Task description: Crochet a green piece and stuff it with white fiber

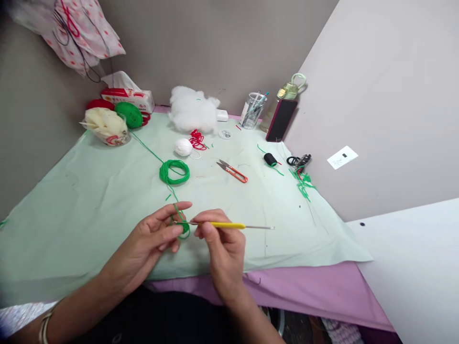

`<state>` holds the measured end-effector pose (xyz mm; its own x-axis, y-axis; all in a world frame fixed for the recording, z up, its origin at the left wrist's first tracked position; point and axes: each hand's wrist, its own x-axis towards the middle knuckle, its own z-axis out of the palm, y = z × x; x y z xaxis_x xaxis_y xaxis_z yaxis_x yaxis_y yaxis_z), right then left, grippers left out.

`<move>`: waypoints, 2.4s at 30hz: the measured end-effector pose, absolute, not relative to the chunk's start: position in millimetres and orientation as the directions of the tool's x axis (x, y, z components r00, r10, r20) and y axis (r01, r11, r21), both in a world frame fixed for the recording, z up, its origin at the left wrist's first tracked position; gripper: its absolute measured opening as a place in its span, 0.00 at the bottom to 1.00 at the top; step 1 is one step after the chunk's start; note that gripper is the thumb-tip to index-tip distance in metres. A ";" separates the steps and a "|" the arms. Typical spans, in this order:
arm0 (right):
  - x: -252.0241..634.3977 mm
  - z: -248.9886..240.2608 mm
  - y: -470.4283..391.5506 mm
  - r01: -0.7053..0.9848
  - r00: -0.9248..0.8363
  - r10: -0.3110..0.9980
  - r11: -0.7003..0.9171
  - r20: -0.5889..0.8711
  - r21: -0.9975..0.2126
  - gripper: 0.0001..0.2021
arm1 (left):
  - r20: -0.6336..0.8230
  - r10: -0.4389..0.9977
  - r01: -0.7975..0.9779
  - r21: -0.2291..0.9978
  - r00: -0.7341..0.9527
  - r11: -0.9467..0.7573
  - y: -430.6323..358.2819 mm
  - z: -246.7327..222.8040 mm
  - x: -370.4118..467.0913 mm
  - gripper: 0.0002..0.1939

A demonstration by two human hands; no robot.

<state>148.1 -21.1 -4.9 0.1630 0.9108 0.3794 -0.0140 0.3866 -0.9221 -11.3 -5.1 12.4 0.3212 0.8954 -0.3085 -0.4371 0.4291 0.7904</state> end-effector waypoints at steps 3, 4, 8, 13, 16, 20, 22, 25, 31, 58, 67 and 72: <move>146.4 -6.2 -20.8 0.019 0.147 0.919 0.368 0.367 -0.930 0.08 | -0.253 0.917 -0.311 0.884 0.307 0.348 -8.0 9.5 -10.9 0.20; 147.0 -7.2 -20.6 -0.001 0.159 0.922 0.357 0.352 -0.934 0.08 | -0.248 0.919 -0.282 0.898 0.308 0.337 -8.5 9.0 -11.4 0.19; 151.7 -10.1 -18.3 -0.174 0.157 0.951 0.292 0.266 -0.941 0.10 | -0.246 0.920 -0.243 0.914 0.304 0.325 -7.9 10.1 -14.5 0.17; 154.2 -5.5 -21.9 -0.111 0.125 0.944 0.319 0.305 -0.941 0.12 | -0.219 0.927 -0.247 0.922 0.303 0.298 -6.6 9.5 -17.2 0.16; 154.1 -2.5 -28.1 0.205 0.095 0.884 0.432 0.457 -0.878 0.11 | -0.184 0.946 -0.179 0.955 0.265 0.236 -8.2 6.3 -17.6 0.16; 151.7 -6.1 -30.8 0.530 -0.119 0.674 0.664 0.729 -0.528 0.14 | -0.143 0.974 -0.135 0.976 0.176 0.168 -12.5 6.4 -12.9 0.17; 150.0 -9.6 -30.0 0.616 -0.190 0.561 0.707 0.805 -0.347 0.14 | -0.193 0.958 -0.232 0.943 0.210 0.241 -13.2 9.5 -9.4 0.20; 148.6 -11.4 -29.0 0.618 -0.121 0.580 0.679 0.805 -0.396 0.14 | -0.320 0.870 -0.422 0.777 0.376 0.468 -9.8 15.0 -7.4 0.23; 147.5 -5.4 -22.4 0.041 0.191 0.861 0.474 0.472 -0.880 0.12 | -0.311 0.866 -0.499 0.719 0.391 0.484 -2.7 17.3 -11.3 0.18; 152.0 -9.8 -18.3 -0.246 0.137 0.959 0.275 0.247 -0.930 0.12 | -0.288 0.905 -0.248 0.895 0.314 0.370 -5.3 10.7 -15.5 0.16; 150.9 -12.8 -31.2 0.524 -0.131 0.677 0.667 0.724 -0.529 0.15 | -0.223 0.941 -0.264 0.920 0.256 0.290 -8.4 12.1 -10.3 0.19; 149.5 -16.6 -31.5 0.500 -0.005 0.680 0.636 0.733 -0.587 0.16 | -0.367 0.817 -0.462 0.687 0.445 0.561 -5.4 13.4 -11.7 0.20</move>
